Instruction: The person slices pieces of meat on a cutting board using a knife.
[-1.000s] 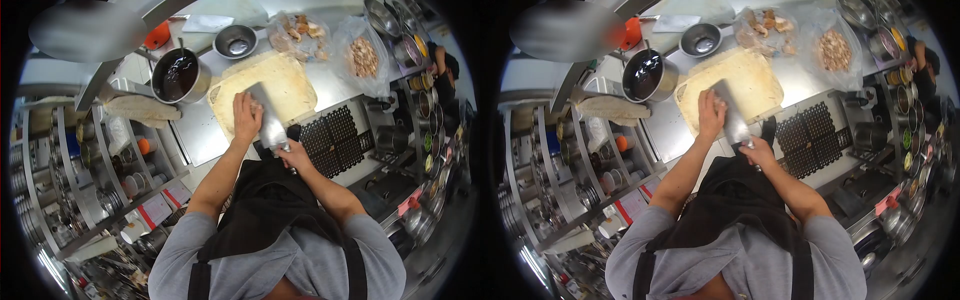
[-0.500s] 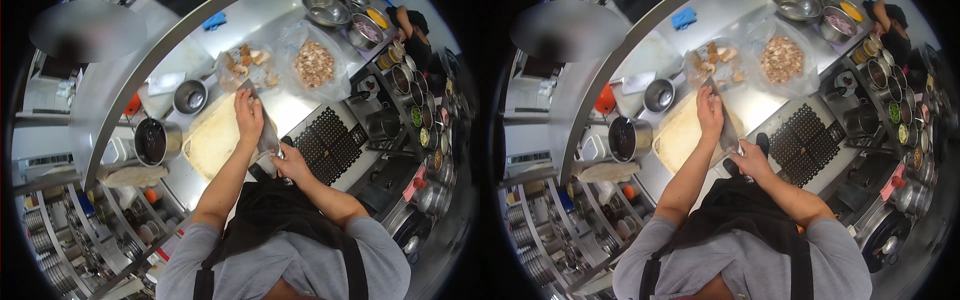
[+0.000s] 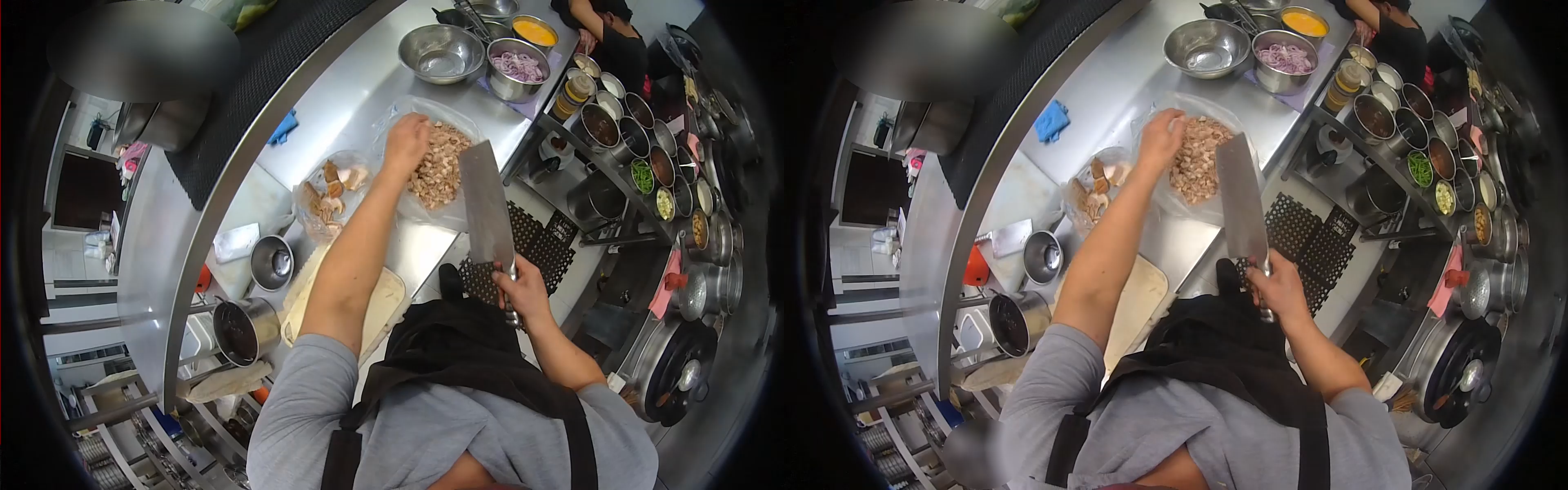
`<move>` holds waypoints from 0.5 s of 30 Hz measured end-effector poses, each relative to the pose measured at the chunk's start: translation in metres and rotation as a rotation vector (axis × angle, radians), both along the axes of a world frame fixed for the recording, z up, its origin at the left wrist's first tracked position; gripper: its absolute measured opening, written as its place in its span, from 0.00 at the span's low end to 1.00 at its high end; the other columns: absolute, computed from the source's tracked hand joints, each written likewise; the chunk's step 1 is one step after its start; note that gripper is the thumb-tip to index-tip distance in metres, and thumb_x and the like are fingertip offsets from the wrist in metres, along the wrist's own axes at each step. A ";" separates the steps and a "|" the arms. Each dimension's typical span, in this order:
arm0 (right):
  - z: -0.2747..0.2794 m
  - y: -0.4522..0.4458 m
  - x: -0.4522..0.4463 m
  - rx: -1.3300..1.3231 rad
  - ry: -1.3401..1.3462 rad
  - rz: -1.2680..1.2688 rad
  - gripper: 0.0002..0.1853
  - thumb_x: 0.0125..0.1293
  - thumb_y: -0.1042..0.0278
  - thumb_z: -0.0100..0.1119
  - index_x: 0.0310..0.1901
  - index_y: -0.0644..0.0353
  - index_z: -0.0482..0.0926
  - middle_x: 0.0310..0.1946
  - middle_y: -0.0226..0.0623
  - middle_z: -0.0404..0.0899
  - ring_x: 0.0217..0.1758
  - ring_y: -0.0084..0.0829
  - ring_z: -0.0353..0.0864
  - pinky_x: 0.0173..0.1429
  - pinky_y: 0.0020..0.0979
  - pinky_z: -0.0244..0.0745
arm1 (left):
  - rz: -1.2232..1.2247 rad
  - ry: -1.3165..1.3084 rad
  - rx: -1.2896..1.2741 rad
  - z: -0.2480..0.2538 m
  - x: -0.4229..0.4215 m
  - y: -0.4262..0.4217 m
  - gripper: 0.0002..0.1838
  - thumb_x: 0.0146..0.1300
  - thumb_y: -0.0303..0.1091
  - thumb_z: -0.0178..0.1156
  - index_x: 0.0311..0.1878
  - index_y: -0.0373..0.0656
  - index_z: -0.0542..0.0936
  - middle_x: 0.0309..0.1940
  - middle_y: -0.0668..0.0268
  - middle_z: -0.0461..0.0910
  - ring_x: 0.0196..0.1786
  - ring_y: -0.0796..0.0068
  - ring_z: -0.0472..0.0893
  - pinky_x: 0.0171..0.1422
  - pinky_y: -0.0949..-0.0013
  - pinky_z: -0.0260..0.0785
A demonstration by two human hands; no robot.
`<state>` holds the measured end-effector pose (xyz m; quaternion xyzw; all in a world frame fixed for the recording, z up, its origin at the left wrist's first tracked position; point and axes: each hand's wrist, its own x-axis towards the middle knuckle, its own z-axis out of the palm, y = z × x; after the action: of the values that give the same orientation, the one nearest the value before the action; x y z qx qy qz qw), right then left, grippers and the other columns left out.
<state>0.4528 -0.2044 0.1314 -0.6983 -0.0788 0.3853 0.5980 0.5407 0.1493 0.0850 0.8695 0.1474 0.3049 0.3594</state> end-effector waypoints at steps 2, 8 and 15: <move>-0.008 -0.013 0.000 -0.033 -0.035 -0.014 0.08 0.68 0.70 0.62 0.45 0.63 0.80 0.17 0.31 0.76 0.15 0.24 0.75 0.22 0.29 0.70 | 0.014 -0.038 0.022 0.012 -0.013 0.019 0.12 0.68 0.34 0.61 0.48 0.38 0.86 0.45 0.49 0.86 0.49 0.49 0.85 0.58 0.56 0.76; -0.016 -0.016 0.018 -0.205 -0.615 0.474 0.11 0.63 0.67 0.65 0.47 0.58 0.82 0.18 0.43 0.77 0.21 0.44 0.80 0.29 0.42 0.75 | 0.123 0.249 -0.022 0.043 -0.082 0.078 0.12 0.67 0.36 0.63 0.48 0.41 0.86 0.35 0.55 0.88 0.37 0.63 0.88 0.48 0.64 0.81; -0.049 0.091 0.030 0.060 -0.891 1.145 0.14 0.62 0.65 0.65 0.49 0.56 0.80 0.26 0.45 0.82 0.31 0.52 0.84 0.36 0.50 0.79 | -0.161 1.075 0.264 -0.015 -0.153 0.096 0.13 0.58 0.34 0.64 0.44 0.39 0.87 0.37 0.54 0.88 0.40 0.55 0.87 0.49 0.55 0.79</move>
<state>0.4833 -0.1139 0.0823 -0.6214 -0.6788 0.3148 0.2325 0.3880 0.2457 0.0704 0.9488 0.2037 -0.1939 0.1440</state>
